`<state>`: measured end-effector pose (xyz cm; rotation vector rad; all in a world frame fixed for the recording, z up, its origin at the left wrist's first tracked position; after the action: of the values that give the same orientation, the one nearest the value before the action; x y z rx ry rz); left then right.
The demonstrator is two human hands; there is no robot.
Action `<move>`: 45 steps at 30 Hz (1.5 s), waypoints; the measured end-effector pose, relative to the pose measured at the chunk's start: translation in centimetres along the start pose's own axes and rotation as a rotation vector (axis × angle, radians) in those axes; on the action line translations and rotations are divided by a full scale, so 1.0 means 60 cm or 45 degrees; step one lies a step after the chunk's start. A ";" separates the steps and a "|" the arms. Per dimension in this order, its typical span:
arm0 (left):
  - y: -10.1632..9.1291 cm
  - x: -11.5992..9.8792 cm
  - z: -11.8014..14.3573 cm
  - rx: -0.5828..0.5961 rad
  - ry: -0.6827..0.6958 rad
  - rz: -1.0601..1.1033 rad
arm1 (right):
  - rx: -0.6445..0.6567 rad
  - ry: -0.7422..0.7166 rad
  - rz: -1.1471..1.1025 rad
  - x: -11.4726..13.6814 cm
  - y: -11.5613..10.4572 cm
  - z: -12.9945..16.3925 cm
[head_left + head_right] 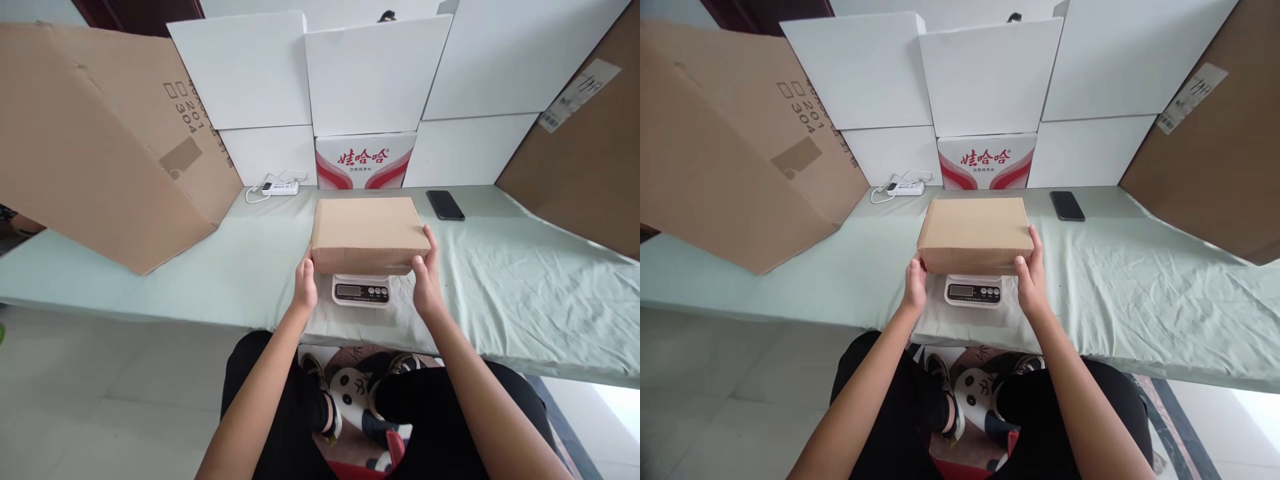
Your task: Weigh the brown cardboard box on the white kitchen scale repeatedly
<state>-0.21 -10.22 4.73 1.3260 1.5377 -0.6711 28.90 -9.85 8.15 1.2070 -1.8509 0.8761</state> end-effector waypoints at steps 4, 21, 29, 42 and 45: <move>0.001 0.001 -0.003 0.011 -0.013 -0.006 | 0.020 0.009 0.030 0.005 -0.004 -0.001; 0.005 0.000 -0.006 0.036 -0.019 -0.011 | 0.020 -0.024 0.092 0.006 -0.007 -0.003; -0.020 0.005 -0.009 -0.096 -0.082 0.031 | -0.076 0.158 -0.067 -0.030 -0.034 0.000; 0.003 -0.007 0.004 0.067 -0.023 0.006 | 0.074 -0.024 -0.062 -0.019 0.004 0.011; 0.000 -0.016 -0.005 0.048 0.007 -0.001 | 0.049 -0.094 -0.054 -0.011 0.007 -0.006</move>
<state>-0.35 -10.35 5.71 1.3566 1.5367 -0.7003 28.80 -9.12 7.72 1.3134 -1.8672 0.8582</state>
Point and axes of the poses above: each hand's wrist, its own z-axis away from the middle knuckle, its own y-axis out of the palm, x = y × z, the point moved 7 cm from there along -z, towards the middle knuckle, and after that the axes turned 7 degrees about -x, right-handed, at the moved point
